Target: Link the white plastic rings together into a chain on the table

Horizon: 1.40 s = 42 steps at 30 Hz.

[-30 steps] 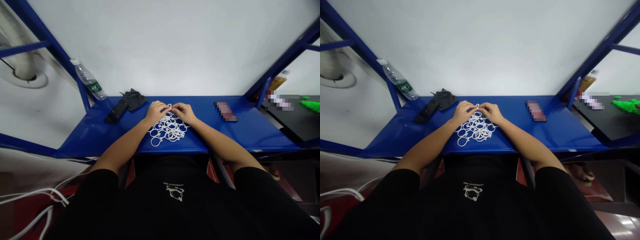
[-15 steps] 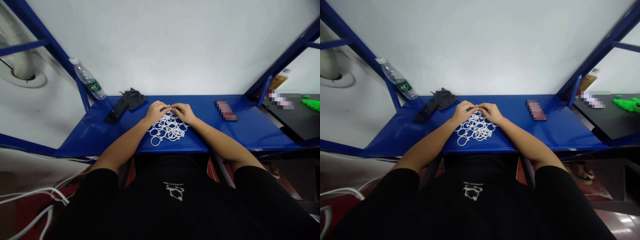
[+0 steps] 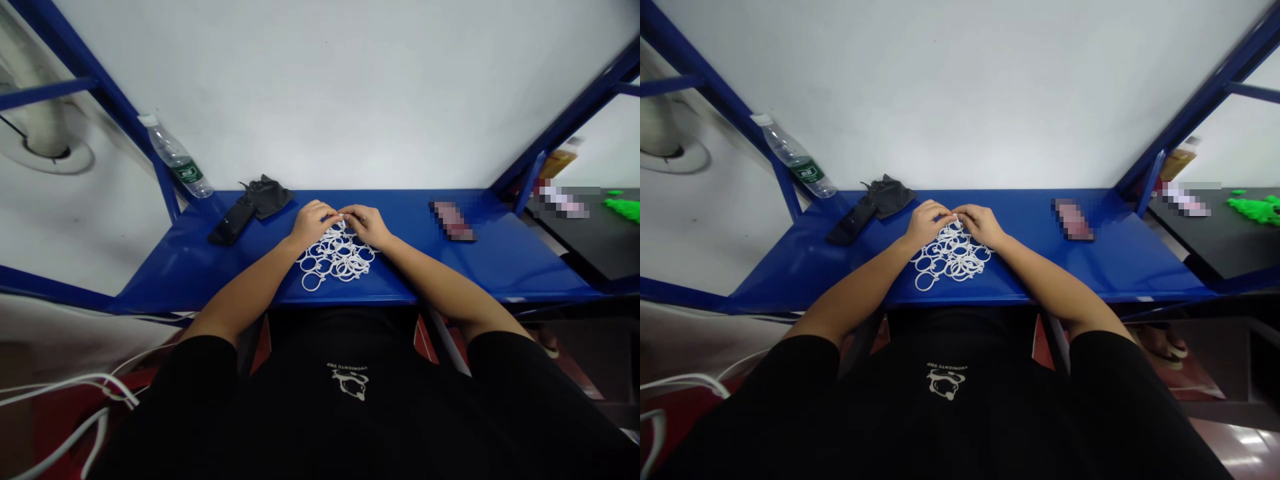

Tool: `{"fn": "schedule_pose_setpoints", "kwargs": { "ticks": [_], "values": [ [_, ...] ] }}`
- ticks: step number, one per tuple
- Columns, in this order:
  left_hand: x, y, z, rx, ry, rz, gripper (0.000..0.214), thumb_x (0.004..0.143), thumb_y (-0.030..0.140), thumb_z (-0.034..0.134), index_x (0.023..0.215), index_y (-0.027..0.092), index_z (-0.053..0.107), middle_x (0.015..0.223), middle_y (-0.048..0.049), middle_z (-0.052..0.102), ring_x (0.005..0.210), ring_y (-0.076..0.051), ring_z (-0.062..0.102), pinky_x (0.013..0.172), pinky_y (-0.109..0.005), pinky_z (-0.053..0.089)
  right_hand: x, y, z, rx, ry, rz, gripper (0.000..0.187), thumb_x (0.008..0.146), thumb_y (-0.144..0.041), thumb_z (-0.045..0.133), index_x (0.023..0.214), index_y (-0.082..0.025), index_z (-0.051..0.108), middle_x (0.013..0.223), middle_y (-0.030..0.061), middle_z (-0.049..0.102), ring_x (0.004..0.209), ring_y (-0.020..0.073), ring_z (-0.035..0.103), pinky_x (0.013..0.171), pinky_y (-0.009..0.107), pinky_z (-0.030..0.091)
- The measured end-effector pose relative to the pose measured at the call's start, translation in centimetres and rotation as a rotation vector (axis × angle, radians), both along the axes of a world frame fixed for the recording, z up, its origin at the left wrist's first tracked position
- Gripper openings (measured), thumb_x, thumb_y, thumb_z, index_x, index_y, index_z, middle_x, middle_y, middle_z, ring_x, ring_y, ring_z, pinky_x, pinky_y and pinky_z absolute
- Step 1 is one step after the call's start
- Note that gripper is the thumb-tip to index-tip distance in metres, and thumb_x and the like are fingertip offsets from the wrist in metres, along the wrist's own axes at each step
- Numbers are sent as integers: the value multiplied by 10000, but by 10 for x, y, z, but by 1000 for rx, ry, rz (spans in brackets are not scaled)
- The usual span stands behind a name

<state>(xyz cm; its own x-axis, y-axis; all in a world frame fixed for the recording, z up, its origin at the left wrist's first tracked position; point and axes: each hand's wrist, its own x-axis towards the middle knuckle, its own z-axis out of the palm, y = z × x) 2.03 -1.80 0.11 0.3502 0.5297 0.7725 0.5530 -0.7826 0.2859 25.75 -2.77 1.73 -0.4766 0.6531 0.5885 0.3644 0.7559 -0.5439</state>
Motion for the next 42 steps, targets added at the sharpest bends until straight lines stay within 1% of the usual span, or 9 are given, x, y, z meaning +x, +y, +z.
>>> {"fn": "schedule_pose_setpoints", "kwargs": {
  "ticks": [9,16,21,24,28,31,34,39,42],
  "values": [
    [0,-3,4,12,29,-34,319,1153,447,707,944,230,811,956,-58,839,905,-232,734,902,-418,592,-1,-2,3,-57,54,-20,288,1139,-409,611,1130,-213,822,850,45,820,724,202,728,767,338,597],
    [0,0,3,8,22,-28,287,1169,413,677,1009,230,830,998,-69,848,945,-239,748,923,-430,597,-2,0,2,-98,113,-19,305,1120,-452,648,1124,-219,844,885,48,840,739,200,741,741,333,591],
    [0,6,-1,-52,64,-7,230,1163,344,663,1194,247,869,1169,-89,865,1069,-263,759,1011,-472,595,2,15,-6,-36,78,-126,295,1072,-470,738,1174,-221,859,937,54,861,743,192,720,732,322,588],
    [0,7,-6,-130,149,4,232,1131,329,696,1260,256,875,1251,-95,858,1150,-284,749,1063,-495,582,15,33,-11,68,18,-234,232,1082,-353,697,1170,-226,871,1054,92,878,868,230,764,856,371,627],
    [-1,10,-12,-229,229,61,184,1076,346,760,1159,275,907,1274,-101,858,1184,-329,737,1079,-539,560,36,57,-15,94,-144,-211,314,1039,-197,639,1230,-223,887,1341,139,857,1197,302,789,1047,440,629],
    [-3,11,-15,-275,254,84,158,1054,343,763,1027,293,910,1263,-84,864,1145,-335,743,1059,-548,549,49,67,-17,22,-218,-266,320,1013,-192,659,1221,-209,901,1275,137,877,1101,297,800,1010,432,633],
    [-4,11,-15,-311,302,77,206,1052,337,734,933,301,899,1151,-53,877,1041,-296,753,1035,-512,541,57,66,-15,-33,-261,-323,300,1009,-234,697,1219,-189,906,1166,129,896,941,272,796,936,405,627],
    [-3,7,-10,-338,318,74,241,1072,400,715,971,304,912,1135,-46,888,1029,-285,770,1063,-517,523,67,52,1,-139,-384,-155,256,907,-198,766,1104,-216,929,1054,52,907,862,221,787,844,329,610],
    [-2,5,-7,-374,295,67,257,1083,422,721,951,285,893,1083,-45,891,1014,-284,786,1104,-533,516,67,42,13,-203,-431,-36,324,836,-169,787,1118,-239,929,1100,27,902,901,208,786,823,305,602]
  ]
}}
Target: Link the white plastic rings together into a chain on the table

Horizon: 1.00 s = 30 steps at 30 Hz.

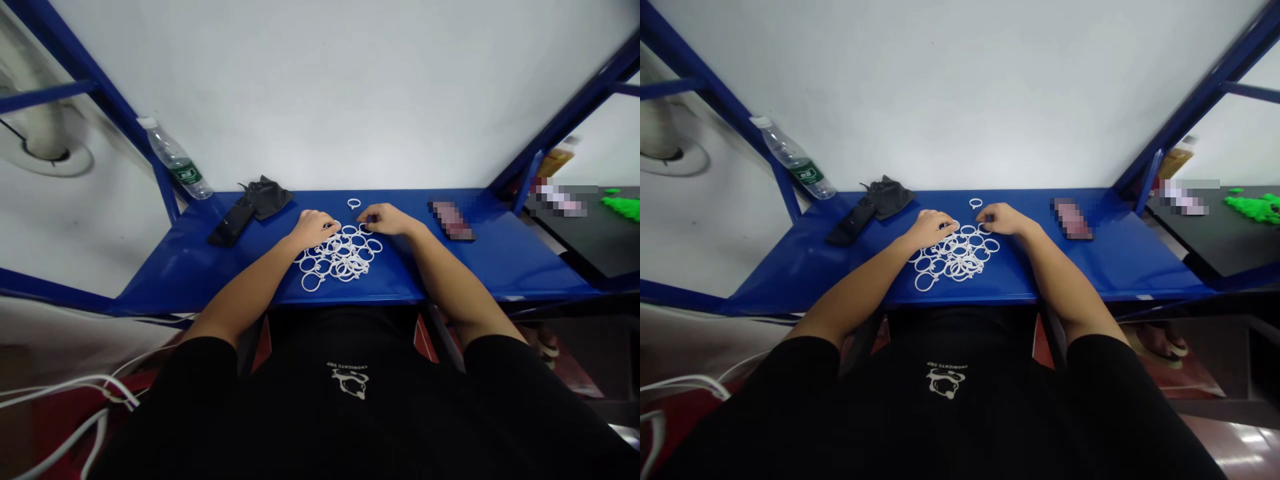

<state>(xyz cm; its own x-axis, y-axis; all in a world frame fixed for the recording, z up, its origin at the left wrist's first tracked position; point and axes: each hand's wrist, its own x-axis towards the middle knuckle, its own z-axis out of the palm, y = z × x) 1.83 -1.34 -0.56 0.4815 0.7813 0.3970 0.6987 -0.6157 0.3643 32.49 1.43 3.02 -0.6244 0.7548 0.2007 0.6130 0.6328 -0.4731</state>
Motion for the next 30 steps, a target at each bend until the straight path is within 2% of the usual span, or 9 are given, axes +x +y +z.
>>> {"fn": "schedule_pose_setpoints", "kwargs": {
  "ticks": [3,5,7,10,14,17,20,24,30],
  "values": [
    [0,0,1,-31,-32,16,308,1087,472,741,895,254,841,872,-36,843,877,-268,771,1111,-548,521,-3,-7,5,-33,-28,70,406,791,-157,793,1164,-249,923,1143,35,882,907,203,772,811,303,593],
    [-1,0,0,-20,-65,9,317,1082,497,758,901,243,809,820,-27,816,803,-249,743,1096,-545,531,-5,-7,5,-41,-56,94,368,783,-167,808,1122,-248,925,1084,36,866,860,196,751,786,304,579],
    [-2,1,-1,6,-91,-6,289,1075,495,774,944,239,805,865,-32,831,797,-239,737,1074,-524,545,-7,-6,3,-26,-72,100,259,809,-187,813,1037,-243,921,1000,34,850,832,192,739,777,305,564],
    [-1,1,-1,44,-89,-20,209,1069,443,785,1058,242,841,1015,-59,872,930,-267,782,1076,-514,555,-9,-5,-1,16,-55,78,183,855,-174,774,962,-240,907,942,28,856,823,193,752,784,311,555],
    [1,-2,1,124,-87,-43,166,1054,366,793,1146,261,882,1184,-86,889,1132,-315,797,1114,-544,544,-20,-12,-3,98,123,28,190,953,-251,753,1045,-241,920,1010,55,895,874,230,798,825,348,594],
    [3,-3,2,185,-98,-77,150,1053,351,793,1135,276,895,1153,-83,896,1125,-309,800,1110,-545,543,-35,-24,-3,153,275,21,227,1022,-362,755,1119,-245,924,1075,83,905,911,252,812,841,372,619],
    [3,-4,4,230,-106,-100,124,1068,339,778,1066,279,888,1076,-64,899,1083,-291,808,1144,-551,528,-47,-34,-3,167,336,33,234,1050,-405,761,1126,-247,916,1017,71,899,839,227,791,804,348,608],
    [3,-8,7,283,-116,-101,160,1088,338,741,1012,276,867,1026,-55,892,1045,-278,807,1173,-555,522,-53,-39,-4,187,378,42,283,1071,-482,763,1091,-234,898,963,69,880,759,201,749,757,332,587],
    [5,-15,14,337,-80,-114,262,1105,349,635,959,264,835,983,-76,868,1021,-290,788,1143,-570,538,-53,-39,-7,263,360,48,314,1105,-502,710,1035,-245,877,950,73,863,834,225,769,801,349,586]
  ]
}}
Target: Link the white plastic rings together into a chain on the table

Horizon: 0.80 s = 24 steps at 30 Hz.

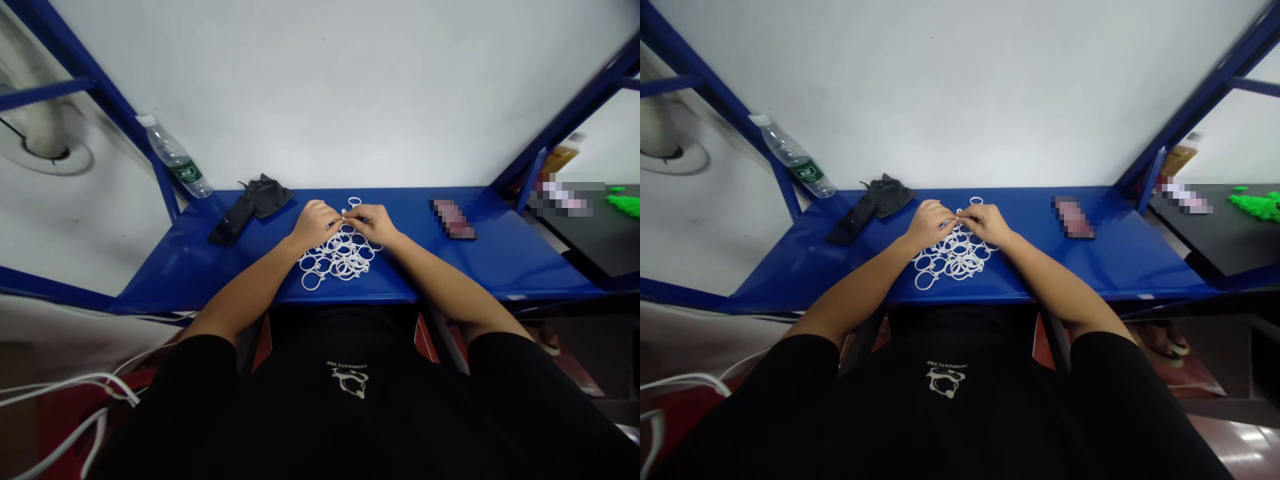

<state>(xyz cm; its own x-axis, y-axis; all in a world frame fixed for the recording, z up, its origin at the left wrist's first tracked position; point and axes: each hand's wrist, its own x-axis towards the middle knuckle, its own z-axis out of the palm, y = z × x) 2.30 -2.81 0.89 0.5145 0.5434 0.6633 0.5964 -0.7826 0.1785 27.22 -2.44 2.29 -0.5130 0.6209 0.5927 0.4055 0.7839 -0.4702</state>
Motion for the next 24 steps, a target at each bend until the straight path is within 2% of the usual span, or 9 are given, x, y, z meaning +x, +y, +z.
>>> {"fn": "schedule_pose_setpoints", "kwargs": {
  "ticks": [5,8,11,15,18,21,24],
  "values": [
    [3,-1,1,12,31,-14,297,1099,337,603,891,266,802,956,-86,844,987,-300,756,1113,-579,530,-1,-1,-2,-1,-34,1,291,1116,-467,678,1041,-246,853,933,66,852,836,233,770,809,355,585],
    [5,3,-2,-29,-2,22,260,1103,344,627,971,259,834,1024,-97,858,1022,-314,751,1063,-565,532,1,5,-2,41,-74,-36,272,1124,-428,651,1117,-249,856,1023,89,866,903,255,777,857,377,600],
    [4,8,-8,-88,-19,64,191,1083,352,702,1075,265,872,1128,-96,871,1084,-322,749,1069,-555,525,7,16,-4,78,-140,-113,270,1121,-362,632,1187,-242,865,1131,122,869,1013,290,784,935,414,613],
    [-3,15,-18,-162,18,86,137,1048,343,776,1049,288,901,1136,-79,874,1072,-315,742,1095,-568,518,19,34,-11,39,-231,-249,310,1066,-252,656,1296,-231,864,1317,145,839,1149,318,771,1013,438,619],
    [-6,17,-22,-201,35,93,125,1040,324,788,1016,300,908,1149,-71,867,1068,-311,733,1115,-583,514,26,41,-13,-8,-251,-291,332,1041,-269,693,1315,-202,868,1312,162,831,1108,323,771,1009,451,621],
    [-6,16,-21,-236,47,120,96,1013,323,826,1030,290,915,1261,-95,839,1149,-334,729,1143,-591,518,29,39,-12,-39,-245,-221,313,1039,-283,692,1272,-200,884,1184,135,865,1006,299,778,971,437,615],
    [-5,10,-14,-304,113,185,133,1029,346,801,1029,272,912,1373,-112,809,1236,-354,725,1172,-591,513,28,32,-9,-43,-258,-62,293,1018,-244,662,1190,-213,897,1127,100,884,966,270,786,934,402,609]
  ]
}}
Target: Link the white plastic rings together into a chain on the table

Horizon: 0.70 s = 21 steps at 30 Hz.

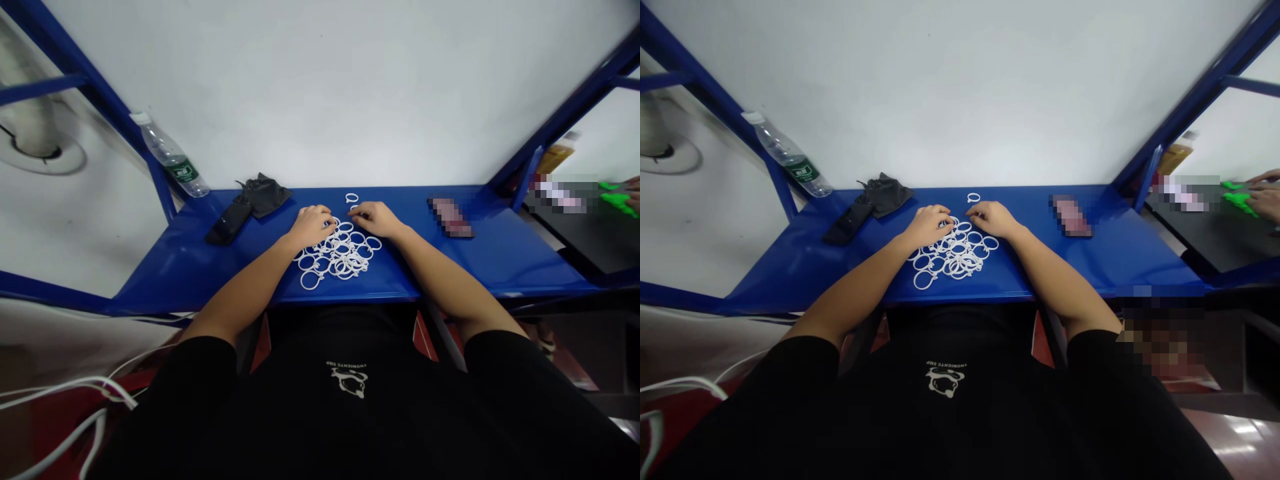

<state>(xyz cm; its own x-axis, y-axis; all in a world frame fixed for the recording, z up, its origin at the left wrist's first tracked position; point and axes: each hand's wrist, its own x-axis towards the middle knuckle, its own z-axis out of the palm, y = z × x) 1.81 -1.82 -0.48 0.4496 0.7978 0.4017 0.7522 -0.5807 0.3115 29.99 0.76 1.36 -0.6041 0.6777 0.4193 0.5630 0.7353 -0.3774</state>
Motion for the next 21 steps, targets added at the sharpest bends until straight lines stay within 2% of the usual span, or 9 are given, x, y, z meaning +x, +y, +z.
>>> {"fn": "schedule_pose_setpoints", "kwargs": {
  "ticks": [3,6,11,15,17,21],
  "values": [
    [2,-6,10,-82,95,28,221,1080,366,716,1014,264,900,1391,-98,816,1280,-339,732,1198,-560,495,-5,-7,3,-2,-11,154,299,976,-213,645,1136,-215,897,1141,97,880,993,251,792,911,369,607],
    [3,-10,18,-121,128,30,244,1086,365,686,1005,262,892,1362,-87,836,1293,-328,744,1215,-540,479,-11,-13,5,-20,-30,235,318,941,-203,659,1158,-213,892,1204,105,874,1018,248,791,905,363,607],
    [4,-13,23,-152,105,40,205,1060,339,699,973,252,862,1203,-79,879,1231,-345,777,1234,-575,451,-15,-17,4,-84,-94,212,285,961,-256,693,1166,-226,889,1121,76,885,926,224,783,847,342,578],
    [5,-15,22,-116,31,4,125,1027,313,753,1004,253,861,1379,-84,852,1330,-352,757,1289,-601,408,-15,-15,4,-59,-90,184,221,991,-278,689,1074,-222,887,1051,83,881,928,234,781,847,351,566],
    [5,-14,21,-72,-4,-23,119,1024,312,771,1054,261,874,1421,-81,840,1351,-343,751,1298,-595,406,-16,-15,5,-30,-50,164,213,1007,-272,676,1038,-217,880,1003,85,873,885,233,768,828,353,561],
    [5,-11,17,3,-38,-60,148,1052,336,764,1090,266,889,1261,-68,888,1235,-316,791,1260,-566,449,-19,-19,5,20,114,134,224,1037,-296,672,1056,-208,877,970,83,858,812,209,735,789,337,556]
  ]
}}
